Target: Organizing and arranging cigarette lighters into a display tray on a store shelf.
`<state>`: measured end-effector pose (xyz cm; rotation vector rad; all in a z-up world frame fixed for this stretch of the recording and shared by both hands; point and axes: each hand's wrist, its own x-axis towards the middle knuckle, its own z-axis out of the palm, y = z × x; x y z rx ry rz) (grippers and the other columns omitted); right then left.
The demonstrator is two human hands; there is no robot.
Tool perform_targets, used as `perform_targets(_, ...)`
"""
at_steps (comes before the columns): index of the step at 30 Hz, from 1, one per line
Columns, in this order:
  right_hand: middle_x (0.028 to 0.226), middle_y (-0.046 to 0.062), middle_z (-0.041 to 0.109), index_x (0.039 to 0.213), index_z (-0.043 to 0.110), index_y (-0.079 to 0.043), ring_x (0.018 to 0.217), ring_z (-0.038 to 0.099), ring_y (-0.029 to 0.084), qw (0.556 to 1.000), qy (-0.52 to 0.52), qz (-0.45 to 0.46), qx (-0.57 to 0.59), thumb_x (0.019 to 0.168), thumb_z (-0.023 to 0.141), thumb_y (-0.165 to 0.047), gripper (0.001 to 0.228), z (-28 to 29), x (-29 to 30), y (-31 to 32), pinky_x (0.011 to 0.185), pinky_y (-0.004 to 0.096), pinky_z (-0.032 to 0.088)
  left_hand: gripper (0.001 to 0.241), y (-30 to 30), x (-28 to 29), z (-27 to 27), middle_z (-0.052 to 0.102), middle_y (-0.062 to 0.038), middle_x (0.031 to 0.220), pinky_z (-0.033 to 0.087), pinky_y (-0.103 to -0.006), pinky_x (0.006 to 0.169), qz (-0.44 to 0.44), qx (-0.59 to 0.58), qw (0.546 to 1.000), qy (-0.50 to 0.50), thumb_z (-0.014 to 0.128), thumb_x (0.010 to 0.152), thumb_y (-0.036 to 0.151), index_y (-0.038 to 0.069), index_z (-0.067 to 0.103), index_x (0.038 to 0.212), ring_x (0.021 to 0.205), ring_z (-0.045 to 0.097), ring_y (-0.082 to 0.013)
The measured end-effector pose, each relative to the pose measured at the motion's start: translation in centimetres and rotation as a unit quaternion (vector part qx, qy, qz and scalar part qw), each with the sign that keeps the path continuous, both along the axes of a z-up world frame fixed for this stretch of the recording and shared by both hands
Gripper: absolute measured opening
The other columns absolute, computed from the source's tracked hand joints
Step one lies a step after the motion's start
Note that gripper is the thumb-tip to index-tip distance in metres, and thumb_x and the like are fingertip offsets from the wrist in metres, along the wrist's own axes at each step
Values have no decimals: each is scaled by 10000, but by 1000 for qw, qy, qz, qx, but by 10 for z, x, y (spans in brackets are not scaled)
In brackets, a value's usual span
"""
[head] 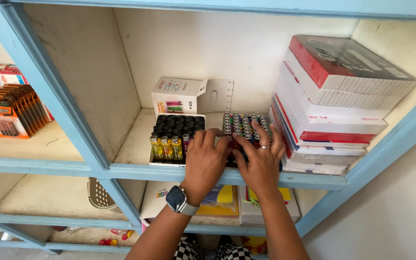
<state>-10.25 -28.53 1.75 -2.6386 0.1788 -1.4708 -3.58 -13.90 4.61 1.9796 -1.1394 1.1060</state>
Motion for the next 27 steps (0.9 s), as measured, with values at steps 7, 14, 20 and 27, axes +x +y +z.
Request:
perform_targets(7, 1511, 44, 480, 1218, 752, -285, 1455, 298, 401, 1000, -10, 10, -1, 826, 800, -255, 396, 0, 1, 1, 1182, 576, 235, 131, -9, 8, -2, 653, -76, 868, 544, -416, 724, -9, 23, 999, 46, 725, 832, 115, 98, 659, 944, 843, 635, -296)
perform_targets(14, 1503, 38, 488, 1211, 745, -267, 1453, 314, 400, 1000, -11, 5, 5, 822, 805, -256, 393, -1, 2, -1, 1183, 569, 249, 124, -13, 14, 7, 662, -101, 885, 555, -443, 647, -71, -24, 991, 108, 714, 850, 92, 94, 674, 967, 822, 675, -332)
perform_targets(20, 1500, 49, 494, 1287, 720, -229, 1441, 318, 409, 999, -24, 22, -9, 834, 802, -256, 461, 1, -1, 0, 1176, 576, 254, 156, -7, 8, 14, 672, -108, 952, 564, -435, 688, -127, -71, 982, 117, 703, 902, 93, 93, 705, 1058, 831, 686, -340)
perform_targets(27, 1368, 30, 640, 1252, 705, -139, 1417, 410, 373, 990, -104, 84, -35, 889, 767, -156, 369, -11, -5, -1, 1198, 493, 301, 185, 8, -15, 3, 672, -109, 1008, 573, -421, 745, -175, -119, 971, 106, 722, 913, 67, 73, 690, 1095, 890, 691, -331)
